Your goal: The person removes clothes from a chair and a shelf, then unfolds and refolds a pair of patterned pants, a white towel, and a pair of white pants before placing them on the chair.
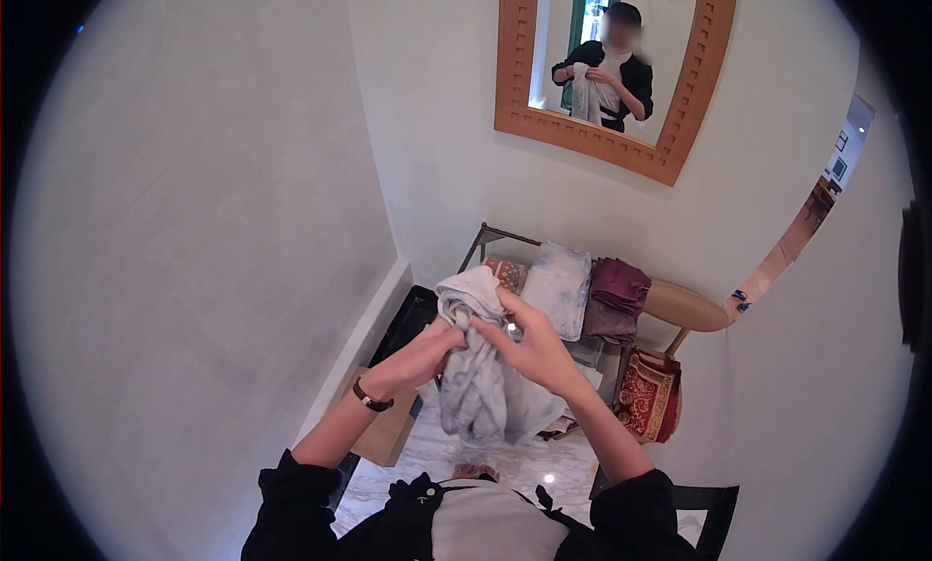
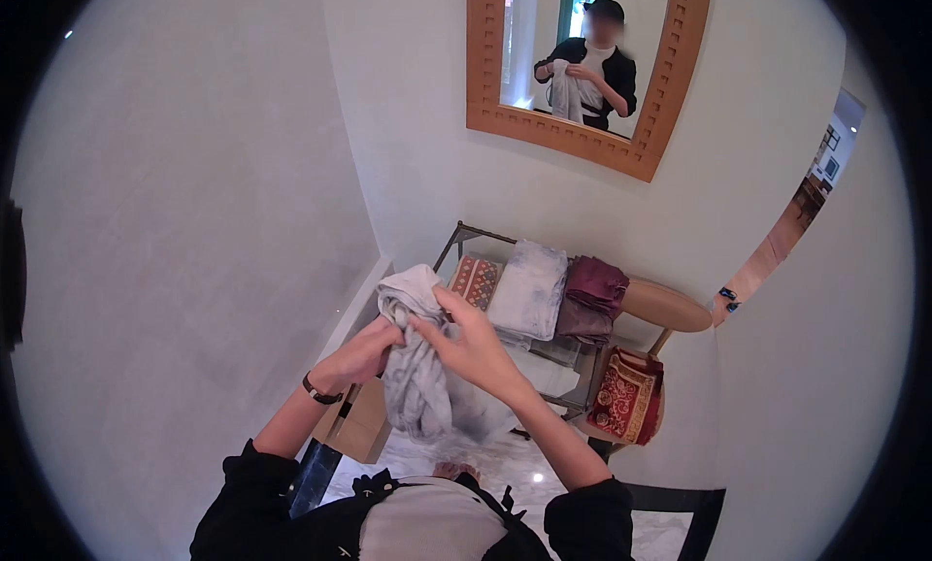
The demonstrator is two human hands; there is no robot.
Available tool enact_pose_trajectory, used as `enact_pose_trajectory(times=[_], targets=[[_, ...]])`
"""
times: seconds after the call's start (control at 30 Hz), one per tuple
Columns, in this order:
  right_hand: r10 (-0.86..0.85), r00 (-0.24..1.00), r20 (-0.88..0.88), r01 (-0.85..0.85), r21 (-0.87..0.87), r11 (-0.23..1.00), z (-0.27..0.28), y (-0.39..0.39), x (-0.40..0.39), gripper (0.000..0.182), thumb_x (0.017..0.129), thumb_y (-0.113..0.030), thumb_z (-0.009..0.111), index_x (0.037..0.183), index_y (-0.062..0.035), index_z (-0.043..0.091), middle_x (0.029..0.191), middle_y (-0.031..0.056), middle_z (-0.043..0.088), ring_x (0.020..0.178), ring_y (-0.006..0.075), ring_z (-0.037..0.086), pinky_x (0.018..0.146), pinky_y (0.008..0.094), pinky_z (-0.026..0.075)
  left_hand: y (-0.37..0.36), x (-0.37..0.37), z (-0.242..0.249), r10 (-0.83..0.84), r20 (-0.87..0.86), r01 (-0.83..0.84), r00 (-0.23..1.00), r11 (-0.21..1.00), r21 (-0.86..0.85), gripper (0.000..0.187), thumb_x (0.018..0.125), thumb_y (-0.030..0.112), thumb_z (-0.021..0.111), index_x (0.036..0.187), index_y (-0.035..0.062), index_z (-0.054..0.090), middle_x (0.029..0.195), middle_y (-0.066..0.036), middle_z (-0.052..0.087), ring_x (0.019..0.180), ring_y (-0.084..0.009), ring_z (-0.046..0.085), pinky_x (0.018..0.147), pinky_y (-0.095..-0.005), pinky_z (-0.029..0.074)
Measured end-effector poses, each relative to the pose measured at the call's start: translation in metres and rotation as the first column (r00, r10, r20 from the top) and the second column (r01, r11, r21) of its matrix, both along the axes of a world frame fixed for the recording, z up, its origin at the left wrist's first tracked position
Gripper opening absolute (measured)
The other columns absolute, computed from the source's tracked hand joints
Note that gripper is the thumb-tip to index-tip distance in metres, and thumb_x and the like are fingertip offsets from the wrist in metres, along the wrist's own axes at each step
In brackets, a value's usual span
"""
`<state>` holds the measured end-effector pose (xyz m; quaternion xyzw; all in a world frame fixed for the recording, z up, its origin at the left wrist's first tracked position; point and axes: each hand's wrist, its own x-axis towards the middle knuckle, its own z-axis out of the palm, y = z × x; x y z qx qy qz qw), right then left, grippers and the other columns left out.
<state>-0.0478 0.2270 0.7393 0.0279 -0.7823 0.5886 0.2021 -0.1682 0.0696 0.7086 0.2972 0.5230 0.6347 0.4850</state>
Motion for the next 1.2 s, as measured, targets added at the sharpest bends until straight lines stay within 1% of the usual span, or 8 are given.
enact_pose_trajectory(times=[0.07, 0.27, 0.43, 0.63, 0.73, 0.83, 0.87, 1.2], targets=[[-0.050, 0.998, 0.031, 0.052, -0.068, 0.996, -0.001, 0.006, 0.001, 0.030, 0.095, -0.014, 0.062, 0.120, 0.0034, 0.058, 0.105, 0.0022, 0.065, 0.095, 0.0078, 0.057, 0.085, 0.0235, 0.046, 0.000, 0.012, 0.023, -0.084, -0.104, 0.068, 0.991, 0.986, -0.153, 0.061, 0.097, 0.018, 0.056, 0.148, 0.0045, 0.026, 0.134, -0.004, 0.051, 0.116, -0.0106, 0.052, 0.099, -0.0291, 0.043], [0.061, 0.967, 0.246, 0.058, -0.449, 0.892, -0.001, 0.025, 0.008, 0.029, 0.097, -0.023, 0.061, 0.115, 0.0001, 0.064, 0.098, -0.0004, 0.068, 0.086, 0.0038, 0.058, 0.076, 0.0220, 0.047, -0.003, 0.003, 0.012, -0.084, -0.219, 0.081, 0.972, 0.996, -0.021, 0.049, 0.096, 0.028, 0.062, 0.135, 0.0008, 0.049, 0.120, -0.003, 0.061, 0.104, -0.0063, 0.057, 0.090, -0.0260, 0.048], [0.280, 0.886, 0.368, -0.004, -0.600, 0.800, 0.002, 0.042, 0.018, 0.034, 0.098, -0.029, 0.060, 0.116, -0.0013, 0.065, 0.090, -0.0049, 0.066, 0.080, 0.0004, 0.056, 0.071, 0.0160, 0.044, -0.018, -0.026, 0.017, 0.083, 0.409, -0.105, 0.909, 0.994, 0.030, 0.034, 0.096, 0.022, 0.060, 0.122, -0.0013, 0.059, 0.111, -0.010, 0.068, 0.096, -0.0151, 0.068, 0.086, -0.0299, 0.055], [0.329, 0.877, 0.351, -0.265, -0.218, 0.939, 0.001, 0.048, 0.017, 0.029, 0.098, -0.021, 0.059, 0.120, -0.0024, 0.062, 0.099, -0.0029, 0.061, 0.093, 0.0056, 0.055, 0.081, 0.0213, 0.044, -0.021, -0.026, 0.028, 0.036, 0.619, -0.080, 0.784, 0.996, 0.044, 0.031, 0.096, 0.019, 0.060, 0.120, -0.0012, 0.060, 0.110, -0.011, 0.068, 0.096, -0.0167, 0.068, 0.085, -0.0311, 0.056], [0.070, 0.992, 0.104, -0.056, -0.133, 0.989, -0.007, 0.036, 0.014, 0.040, 0.096, -0.019, 0.062, 0.134, -0.0085, 0.053, 0.117, 0.0011, 0.056, 0.102, 0.0103, 0.050, 0.086, 0.0252, 0.044, -0.012, -0.020, 0.038, 0.014, 0.385, -0.034, 0.923, 0.999, 0.043, 0.034, 0.097, 0.022, 0.059, 0.123, 0.0002, 0.058, 0.112, -0.007, 0.067, 0.098, -0.0120, 0.066, 0.086, -0.0284, 0.054], [0.125, 0.992, 0.012, -0.126, 0.034, 0.992, 0.004, 0.021, 0.018, 0.046, 0.093, -0.015, 0.064, 0.136, -0.0114, 0.049, 0.118, 0.0055, 0.052, 0.107, 0.0151, 0.050, 0.087, 0.0292, 0.046, -0.001, -0.007, 0.031, 0.018, 0.082, -0.014, 0.996, 0.998, -0.053, 0.035, 0.100, 0.025, 0.055, 0.127, 0.0024, 0.056, 0.115, -0.002, 0.064, 0.102, -0.0070, 0.061, 0.088, -0.0251, 0.050], [0.061, 0.989, -0.136, -0.024, 0.260, 0.965, 0.002, 0.012, 0.014, 0.044, 0.091, -0.011, 0.064, 0.133, -0.0095, 0.052, 0.113, 0.0083, 0.053, 0.104, 0.0177, 0.054, 0.084, 0.0291, 0.048, 0.001, -0.002, 0.030, -0.003, 0.031, 0.005, 1.000, 0.998, -0.063, 0.036, 0.102, 0.026, 0.052, 0.130, 0.0040, 0.055, 0.116, 0.000, 0.062, 0.104, -0.0048, 0.058, 0.089, -0.0233, 0.047], [-0.153, 0.970, -0.189, 0.178, 0.127, 0.976, -0.025, 0.021, 0.018, 0.018, 0.084, 0.001, 0.068, 0.102, -0.0016, 0.067, 0.098, 0.0093, 0.057, 0.095, 0.0213, 0.059, 0.083, 0.0313, 0.048, 0.008, -0.009, 0.022, -0.035, 0.045, 0.036, 0.998, 0.999, -0.034, 0.041, 0.102, 0.025, 0.051, 0.136, 0.0018, 0.049, 0.125, -0.003, 0.060, 0.110, -0.0086, 0.058, 0.094, -0.0261, 0.047]])
